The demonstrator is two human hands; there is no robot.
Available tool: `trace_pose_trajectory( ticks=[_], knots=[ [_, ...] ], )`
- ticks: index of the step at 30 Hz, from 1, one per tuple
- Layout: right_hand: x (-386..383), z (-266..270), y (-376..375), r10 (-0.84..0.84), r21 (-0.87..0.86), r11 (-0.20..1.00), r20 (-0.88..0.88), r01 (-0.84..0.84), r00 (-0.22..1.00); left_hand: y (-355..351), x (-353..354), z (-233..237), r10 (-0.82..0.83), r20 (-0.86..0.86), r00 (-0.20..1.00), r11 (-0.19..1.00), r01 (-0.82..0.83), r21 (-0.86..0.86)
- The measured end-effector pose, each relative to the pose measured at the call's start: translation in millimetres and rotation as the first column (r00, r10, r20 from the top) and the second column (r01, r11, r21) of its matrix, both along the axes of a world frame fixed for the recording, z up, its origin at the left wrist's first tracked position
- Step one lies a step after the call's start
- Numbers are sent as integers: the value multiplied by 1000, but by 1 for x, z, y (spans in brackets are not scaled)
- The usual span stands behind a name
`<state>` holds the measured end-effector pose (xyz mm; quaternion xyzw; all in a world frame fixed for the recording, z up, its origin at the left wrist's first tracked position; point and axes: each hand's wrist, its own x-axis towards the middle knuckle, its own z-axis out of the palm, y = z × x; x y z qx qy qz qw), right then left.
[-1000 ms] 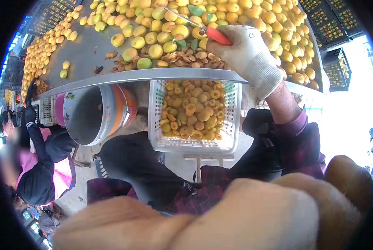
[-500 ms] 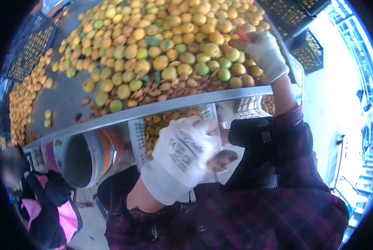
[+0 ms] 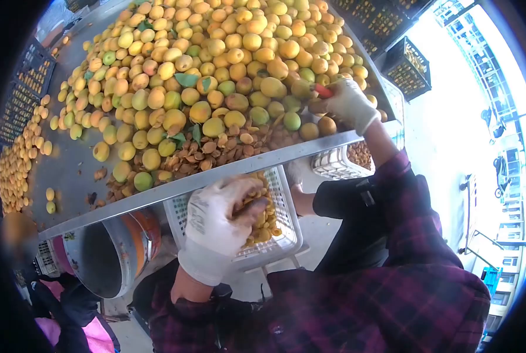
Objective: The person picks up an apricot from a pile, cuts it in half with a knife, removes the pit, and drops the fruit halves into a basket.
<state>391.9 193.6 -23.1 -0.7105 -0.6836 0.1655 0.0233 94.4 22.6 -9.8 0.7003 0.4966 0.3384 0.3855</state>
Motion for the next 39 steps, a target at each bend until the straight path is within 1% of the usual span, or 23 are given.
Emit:
trace_pose_trajectory(
  ticks=[2, 3, 5, 6, 7, 9, 11, 13, 19, 21, 22, 23, 25, 27, 29, 30, 31, 32, 34, 36, 37, 38, 39],
  knots=[
    [4, 14, 2, -92, -98, 994, -417, 56, 904, 1, -5, -8, 87, 204, 975, 984, -52, -169],
    [-8, 27, -5, -72, -88, 995, -418, 38, 906, 3, -3, -9, 102, 205, 973, 985, -69, -159],
    [-44, 57, -32, -31, -63, 998, -719, -21, 694, 7, 2, -7, 218, 451, 865, 974, -161, -162],
    [-59, 61, -39, 4, -65, 994, -772, -85, 636, 9, -1, -6, 184, 428, 885, 983, -155, -103],
    [-75, 62, -47, 11, -72, 991, -787, -109, 616, 10, 2, 2, 258, 571, 780, 963, -162, -214],
    [-107, 66, -63, -77, -192, 964, -864, -183, 498, 12, 0, 16, 271, 504, 820, 963, -226, -151],
    [-130, 71, -74, -20, -161, 957, -868, -243, 495, 15, -6, 7, 277, 534, 799, 961, -238, -143],
    [-144, 68, -79, 82, -118, 921, -872, -371, 482, 18, -14, -6, 243, 461, 853, 962, -274, 0],
    [-173, 63, -81, -75, -210, 943, -891, -258, 448, 19, -29, 8, 352, 417, 838, 917, -399, 27],
    [-172, 51, -75, 212, 29, 916, -882, -400, 421, 20, -40, 1, 383, 314, 869, 884, -443, 147],
    [-173, 55, -73, 251, 31, 907, -840, -419, 481, 22, -47, 1, 396, 171, 902, 861, -430, 273],
    [-181, 61, -74, 18, -155, 924, -895, -349, 445, 21, -50, 4, 396, 144, 907, 856, -422, 300],
    [-190, 70, -74, -46, -242, 906, -872, -347, 488, 21, -53, 10, 392, 138, 910, 882, -414, 224],
    [-193, 57, -72, -6, -205, 916, -867, -345, 498, 23, -54, 13, 410, 95, 907, 876, -420, 237],
    [-204, 47, -72, 364, 177, 914, -755, -364, 545, 31, -52, 5, 401, 72, 913, 868, -404, 289],
    [-207, 53, -73, 425, 206, 903, -559, -377, 712, 31, -51, 6, 413, 70, 908, 861, -415, 295],
    [-207, 55, -76, 447, 255, 893, -597, -371, 666, 32, -51, 8, 429, 65, 901, 851, -427, 304],
    [-209, 42, -74, 439, 310, 898, -618, -311, 652, 34, -50, 8, 437, 70, 897, 864, -440, 245],
    [-206, 29, -69, 423, 360, 903, -642, -235, 639, 33, -50, 6, 405, 216, 888, 885, -440, 153],
    [-204, 30, -61, 253, 194, 967, -767, -162, 589, 34, -50, 4, 393, 279, 876, 888, -441, 134],
    [-201, 27, -56, 254, 196, 967, -768, -162, 588, 35, -51, 6, 404, 398, 824, 901, -434, -17],
    [-194, 20, -49, 319, 313, 939, -640, -142, 699, 35, -53, 7, 429, 505, 749, 900, -403, -166],
    [-187, 11, -42, 360, 426, 893, -491, -142, 793, 34, -54, 9, 433, 505, 746, 898, -409, -165]
  ],
)
